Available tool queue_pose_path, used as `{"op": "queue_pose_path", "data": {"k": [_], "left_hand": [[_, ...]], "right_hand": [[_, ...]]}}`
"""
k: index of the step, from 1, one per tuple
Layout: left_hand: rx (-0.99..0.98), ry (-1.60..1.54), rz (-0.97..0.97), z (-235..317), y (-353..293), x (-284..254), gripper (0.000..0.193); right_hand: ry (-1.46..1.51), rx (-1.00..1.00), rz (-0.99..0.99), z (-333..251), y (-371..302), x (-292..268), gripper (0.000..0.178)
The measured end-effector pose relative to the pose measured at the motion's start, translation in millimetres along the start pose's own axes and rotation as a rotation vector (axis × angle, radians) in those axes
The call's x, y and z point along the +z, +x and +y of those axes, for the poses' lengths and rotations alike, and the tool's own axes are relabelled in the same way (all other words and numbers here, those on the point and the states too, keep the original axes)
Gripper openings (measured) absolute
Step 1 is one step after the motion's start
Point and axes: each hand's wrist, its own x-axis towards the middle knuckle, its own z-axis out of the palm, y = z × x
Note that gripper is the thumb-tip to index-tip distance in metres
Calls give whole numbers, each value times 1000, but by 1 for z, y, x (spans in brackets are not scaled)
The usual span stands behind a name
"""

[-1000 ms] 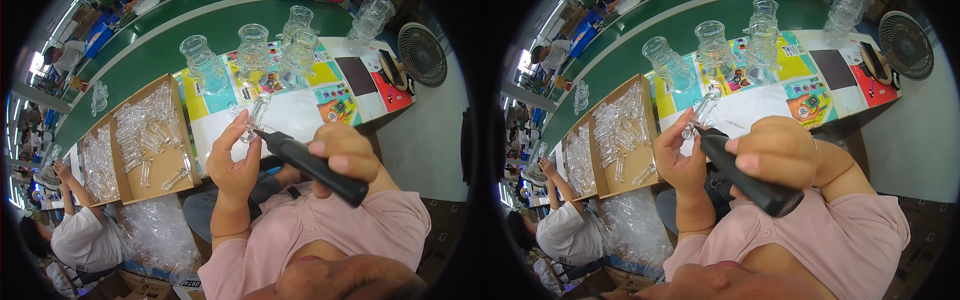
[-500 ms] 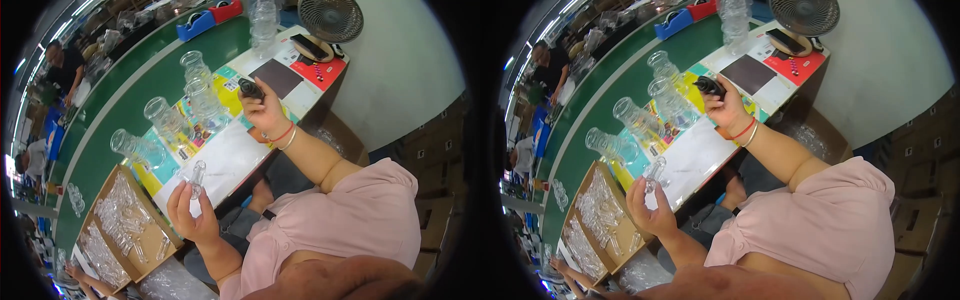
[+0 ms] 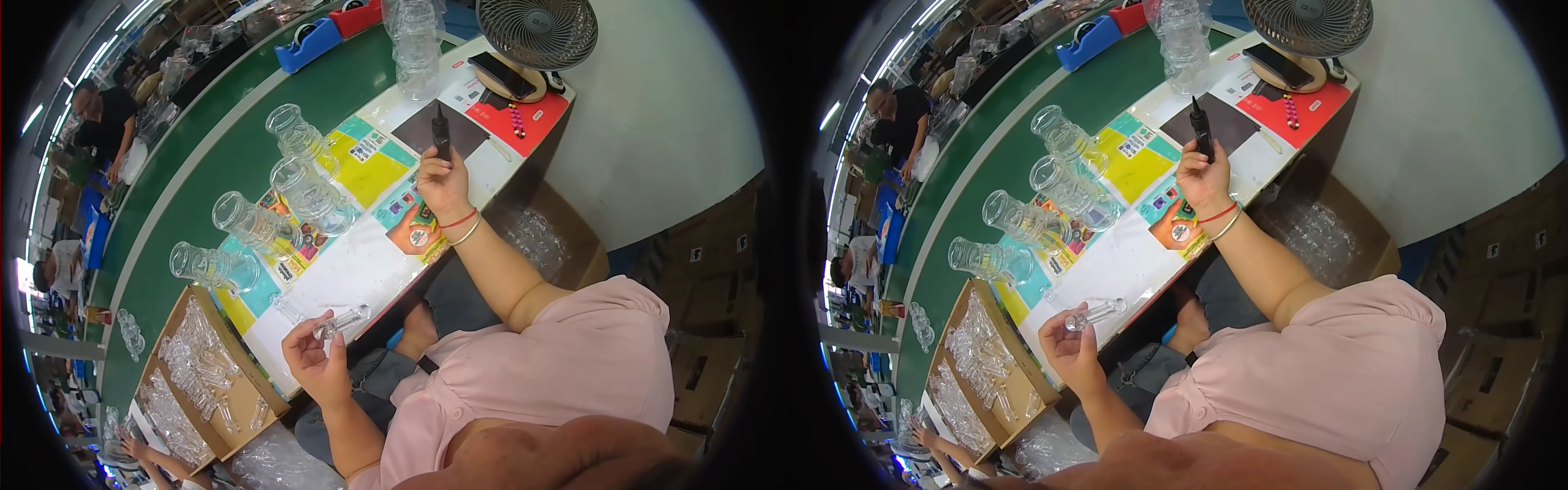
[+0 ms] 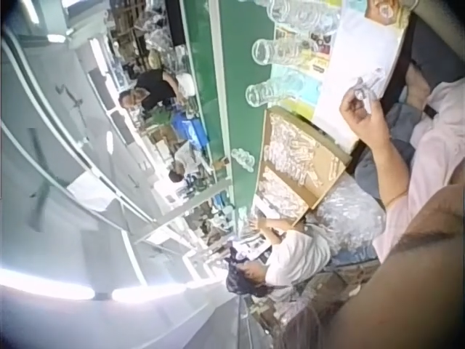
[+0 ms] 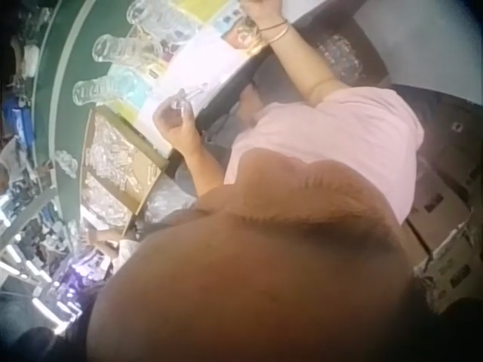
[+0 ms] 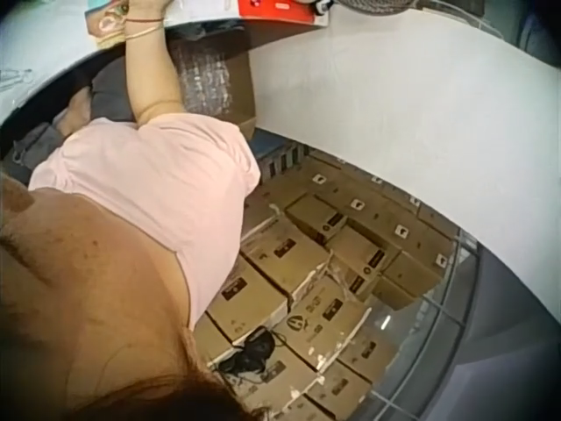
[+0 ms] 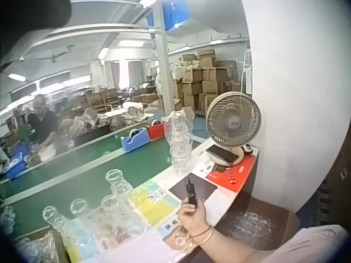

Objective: Assembling glass lighting fixtures by applying adhesive to small components and inserting them into the fixture bodies.

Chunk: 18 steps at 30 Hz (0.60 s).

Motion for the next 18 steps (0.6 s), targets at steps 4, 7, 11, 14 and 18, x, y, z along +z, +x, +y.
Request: {"op": "queue_pose_path", "data": {"k": [4,7,11,14,18], "left_hand": [[-92,-45,28,-2,-6,9,36],[-104,-74,49,-10,-7,16,37],[-252,-237,54,-15,0,33,39],[-337,-390,47,-18,2,36,35],[-500,-677,25,-30,7,40,29]], "right_hand": [[-3,30,-13,1,-4,0,39],[-56,67,-14,9,-12,3,48],[-232,89,-30,11,-34,12,63],[-241,112,-20,6,-35,18,64],[-692,155,-42,27,-59,18,47]]}}
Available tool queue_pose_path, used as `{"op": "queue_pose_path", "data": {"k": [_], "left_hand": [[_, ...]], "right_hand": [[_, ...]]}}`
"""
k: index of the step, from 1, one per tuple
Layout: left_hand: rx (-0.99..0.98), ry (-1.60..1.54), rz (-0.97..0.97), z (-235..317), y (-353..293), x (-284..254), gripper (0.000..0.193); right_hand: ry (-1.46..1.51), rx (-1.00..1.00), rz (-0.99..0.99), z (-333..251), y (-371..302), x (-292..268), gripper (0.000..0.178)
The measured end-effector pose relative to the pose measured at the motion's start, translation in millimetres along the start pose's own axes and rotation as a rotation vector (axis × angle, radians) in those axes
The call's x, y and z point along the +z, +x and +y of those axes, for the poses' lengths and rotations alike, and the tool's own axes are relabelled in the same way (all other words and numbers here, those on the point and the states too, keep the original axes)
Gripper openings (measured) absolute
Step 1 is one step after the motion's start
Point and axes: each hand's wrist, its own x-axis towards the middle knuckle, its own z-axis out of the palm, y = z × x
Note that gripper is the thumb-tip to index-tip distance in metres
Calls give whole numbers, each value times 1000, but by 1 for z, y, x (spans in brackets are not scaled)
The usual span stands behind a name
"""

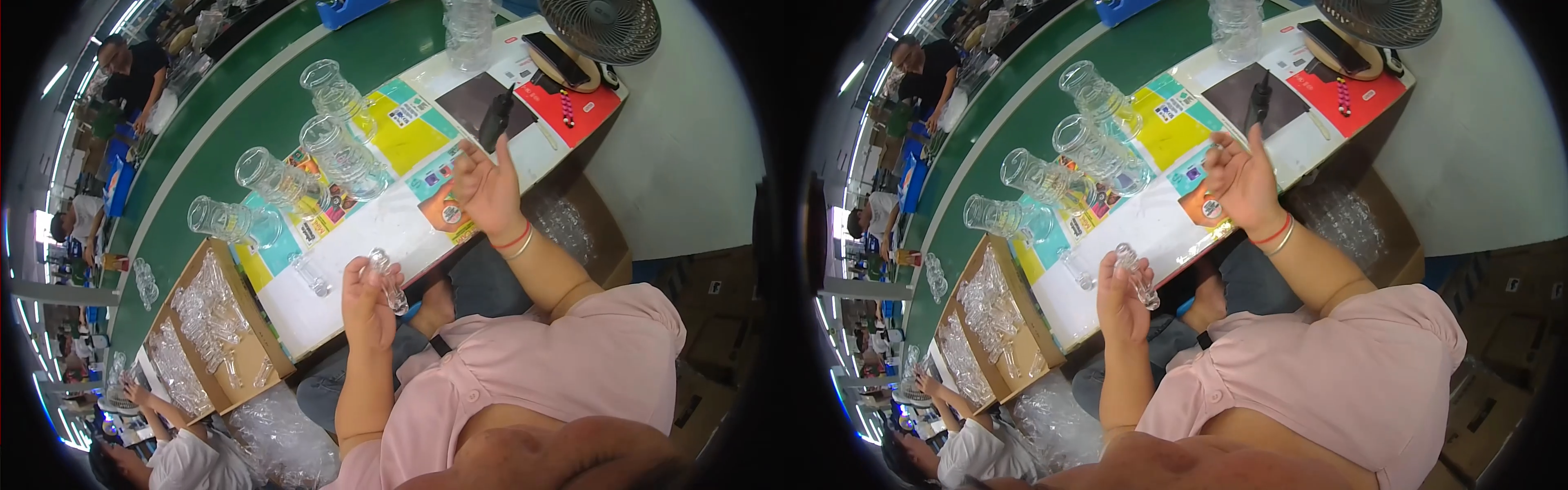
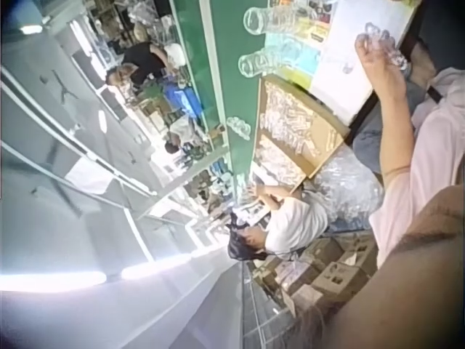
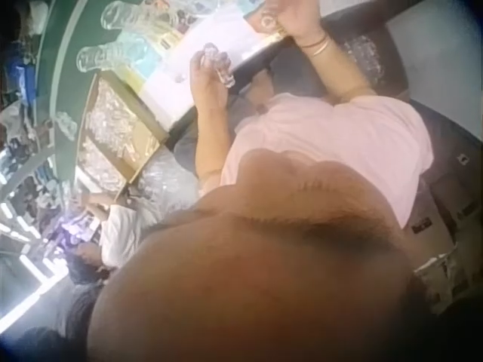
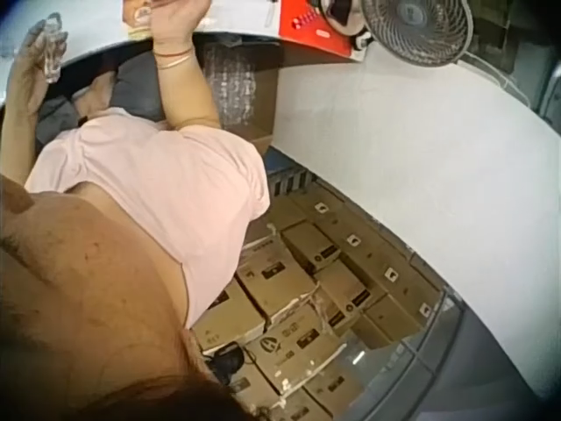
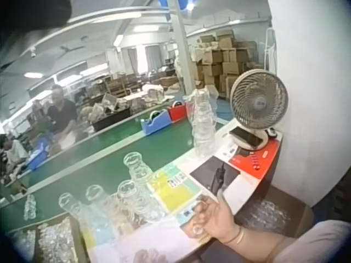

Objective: Assembling glass lighting fixtures by applying adhesive to small components and inserting them into the fixture bodies.

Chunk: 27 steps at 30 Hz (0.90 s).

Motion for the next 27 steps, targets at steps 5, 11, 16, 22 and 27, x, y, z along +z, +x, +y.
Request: {"op": "queue_pose_path", "data": {"k": [5,11,16,22,27], "left_hand": [[-163,7,-208,-17,22,11,22],[157,340,78,-18,68,7,31],[421,665,113,-19,127,-8,51],[159,1386,125,-5,121,7,65],[517,584,-27,-18,75,6,72]], "right_hand": [[-1019,24,-615,42,-25,13,46],[-758,43,-211,34,-9,20,32],[-440,-21,100,44,34,-2,26],[-481,-41,75,40,31,7,29],[-516,59,-129,35,0,21,33]]}}
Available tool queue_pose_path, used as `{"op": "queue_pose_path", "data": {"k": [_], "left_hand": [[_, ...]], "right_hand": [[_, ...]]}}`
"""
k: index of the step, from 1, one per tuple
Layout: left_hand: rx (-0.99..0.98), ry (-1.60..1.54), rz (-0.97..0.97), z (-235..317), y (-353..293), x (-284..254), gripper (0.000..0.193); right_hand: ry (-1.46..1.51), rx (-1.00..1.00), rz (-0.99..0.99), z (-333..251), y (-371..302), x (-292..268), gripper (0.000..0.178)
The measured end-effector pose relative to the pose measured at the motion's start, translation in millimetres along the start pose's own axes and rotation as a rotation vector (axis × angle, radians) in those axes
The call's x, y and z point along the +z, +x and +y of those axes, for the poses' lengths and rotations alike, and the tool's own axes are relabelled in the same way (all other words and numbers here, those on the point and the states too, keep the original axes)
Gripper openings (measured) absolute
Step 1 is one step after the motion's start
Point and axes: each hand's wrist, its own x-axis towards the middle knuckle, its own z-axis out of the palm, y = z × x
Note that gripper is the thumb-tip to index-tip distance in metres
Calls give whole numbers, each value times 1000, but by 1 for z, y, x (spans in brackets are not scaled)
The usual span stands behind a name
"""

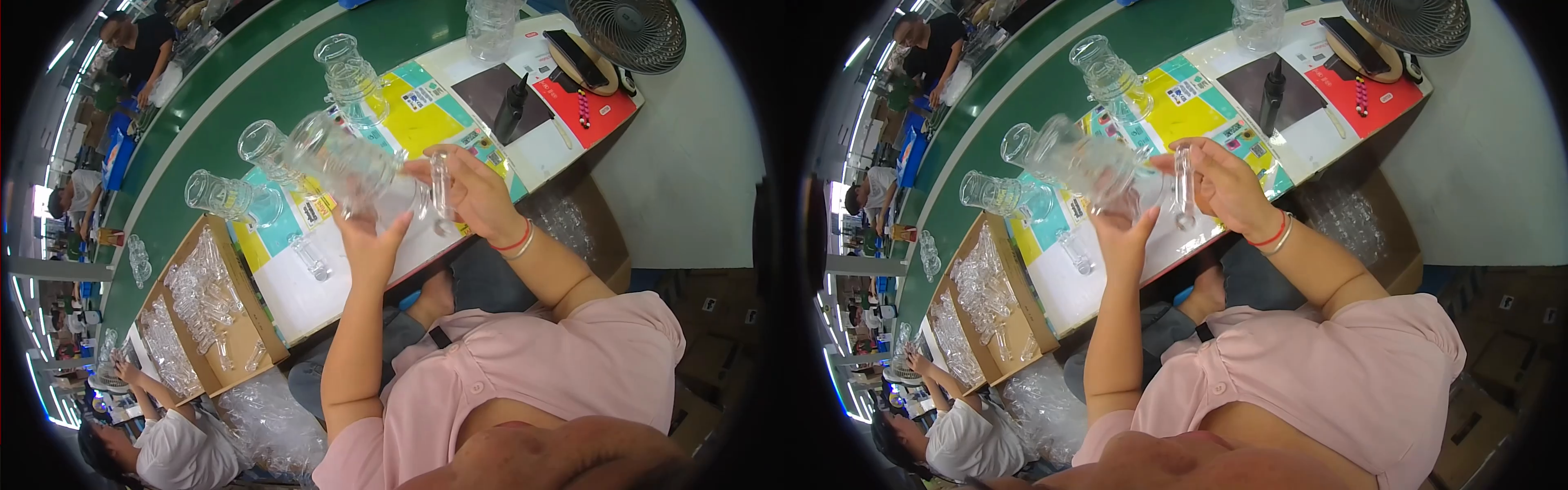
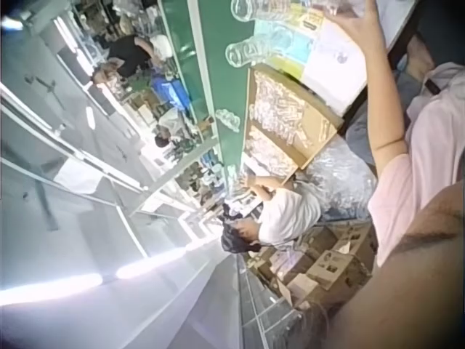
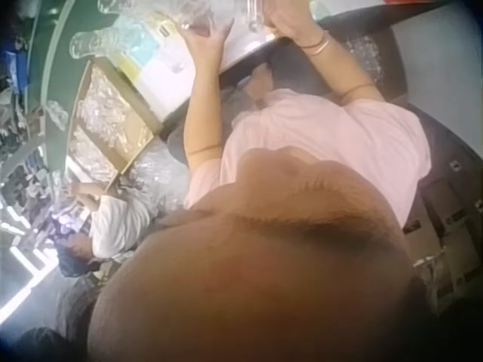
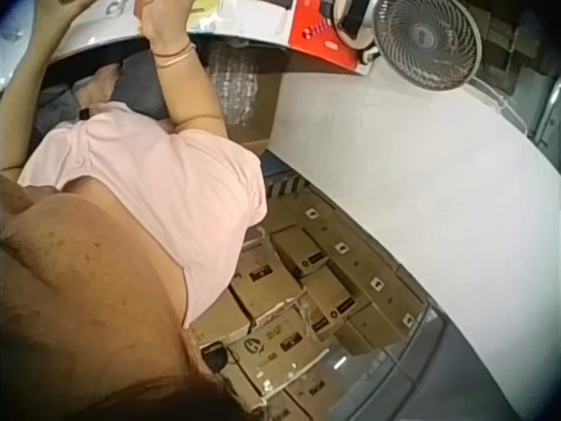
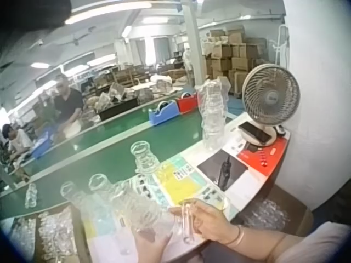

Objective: Assembling glass lighting fixtures by applying adhesive to small components and inserting them into the fixture bodies.

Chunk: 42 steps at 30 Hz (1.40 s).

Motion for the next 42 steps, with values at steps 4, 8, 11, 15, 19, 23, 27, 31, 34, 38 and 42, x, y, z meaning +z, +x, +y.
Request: {"op": "queue_pose_path", "data": {"k": [4,8,11,15,19,23,27,31,34,38,42], "left_hand": [[-218,71,-193,37,-44,-34,80],[-329,-178,-220,70,-72,-44,82],[-361,-146,-270,86,-82,-42,80],[-268,-88,-195,89,-87,-42,79],[-230,-59,-219,90,-88,-45,77],[-225,-73,-227,90,-90,-47,75],[-179,23,-207,86,-92,-49,73],[-234,-126,-226,94,-84,-47,81],[-207,-246,-112,95,-94,-44,84],[114,198,-314,93,-111,-59,82],[340,329,-463,98,-122,-46,81]], "right_hand": [[-86,110,-178,-11,-22,14,36],[-276,86,-244,-10,-29,28,39],[-334,33,-382,-4,-32,32,38],[-275,122,-384,2,-37,40,39],[-310,100,-411,4,-41,43,37],[-394,83,-422,5,-46,47,35],[-471,23,-412,7,-50,53,30],[-556,40,-439,3,-59,55,31],[-870,-107,-700,-6,-53,52,53],[-174,84,-339,-6,-64,82,50],[-120,96,-569,2,-100,78,59]]}}
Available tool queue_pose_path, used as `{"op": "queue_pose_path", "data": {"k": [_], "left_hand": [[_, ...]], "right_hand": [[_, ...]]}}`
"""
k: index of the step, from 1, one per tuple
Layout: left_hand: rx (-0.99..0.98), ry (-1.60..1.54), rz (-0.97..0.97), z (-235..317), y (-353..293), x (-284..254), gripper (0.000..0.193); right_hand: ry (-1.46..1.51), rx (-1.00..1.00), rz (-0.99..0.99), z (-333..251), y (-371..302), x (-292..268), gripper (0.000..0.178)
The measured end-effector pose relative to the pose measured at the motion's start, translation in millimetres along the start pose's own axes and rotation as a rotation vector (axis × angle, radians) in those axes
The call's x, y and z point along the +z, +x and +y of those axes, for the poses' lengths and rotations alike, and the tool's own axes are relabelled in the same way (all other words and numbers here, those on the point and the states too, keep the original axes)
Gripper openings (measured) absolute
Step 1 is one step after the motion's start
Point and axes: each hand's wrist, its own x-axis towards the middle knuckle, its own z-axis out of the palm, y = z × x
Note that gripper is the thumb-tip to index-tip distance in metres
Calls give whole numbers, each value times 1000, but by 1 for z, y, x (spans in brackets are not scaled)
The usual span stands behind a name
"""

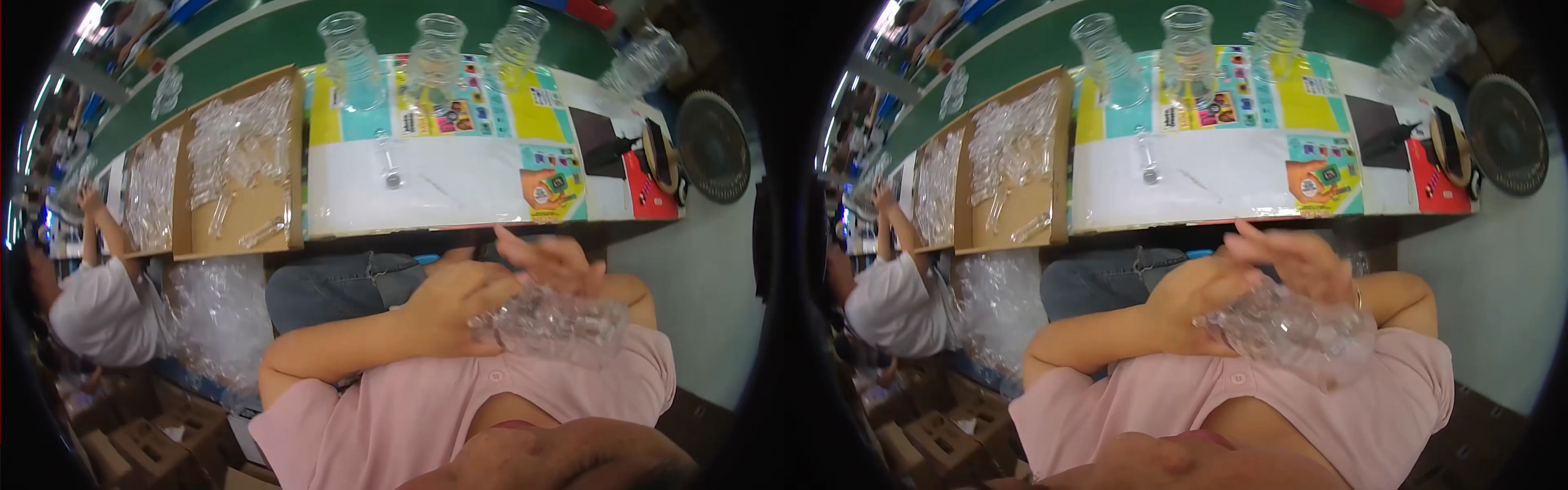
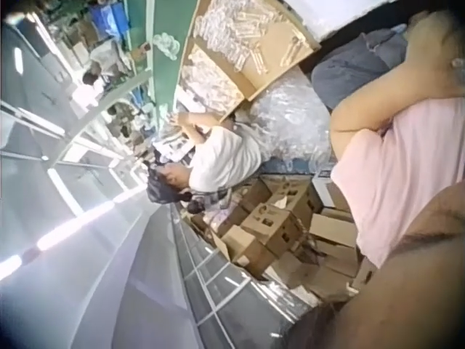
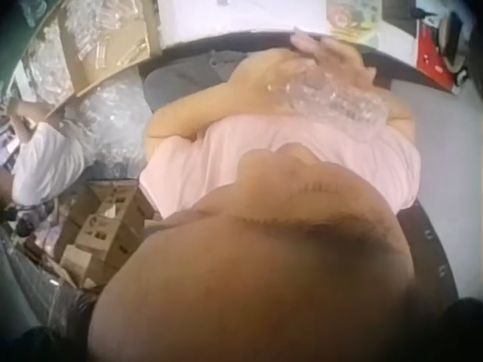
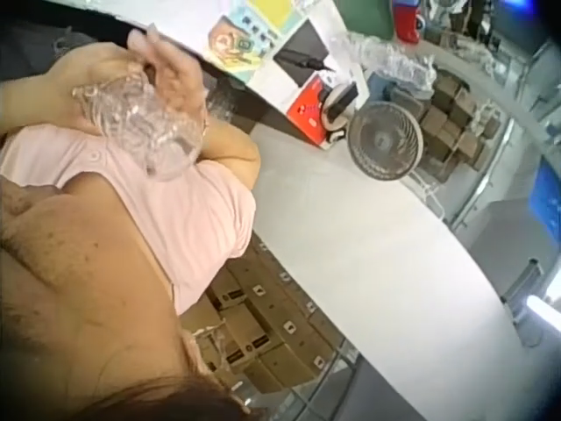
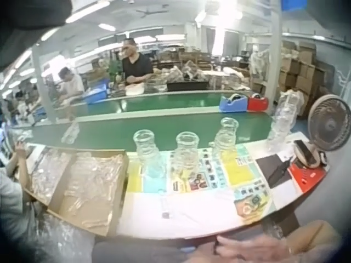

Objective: Assembling glass lighting fixtures by applying adhesive to small components and inserting them into the fixture bodies.

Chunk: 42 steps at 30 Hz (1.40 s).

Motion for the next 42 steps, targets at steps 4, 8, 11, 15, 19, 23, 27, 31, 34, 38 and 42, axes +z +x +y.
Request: {"op": "queue_pose_path", "data": {"k": [4,8,11,15,19,23,27,31,34,38,42], "left_hand": [[38,107,-80,13,-10,-5,78],[-54,67,-7,3,-18,-5,75],[-267,-252,26,7,3,-15,69],[-556,-605,414,-15,-19,-14,73],[-372,-381,634,-17,-50,-28,89],[-52,-130,605,-13,-54,-21,94],[-120,533,486,-15,-85,-54,103],[-321,-474,834,-13,-68,-55,90],[-409,-744,887,-7,-75,-56,94],[-387,-860,1009,-18,-95,-58,79],[-390,-759,1029,-10,-79,-58,70]], "right_hand": [[-114,-66,-265,9,-7,-13,59],[-106,53,-181,28,-1,-19,51],[-1285,380,-355,43,11,-61,35],[602,587,96,39,93,-23,39],[-1048,-322,-36,34,88,-18,52],[-1220,-312,-240,64,66,2,65],[-654,121,-119,82,52,1,81],[68,651,-358,91,50,4,81],[-320,580,-613,88,81,-15,53],[-1126,372,-180,75,136,-26,32],[-1593,235,7,116,161,-38,45]]}}
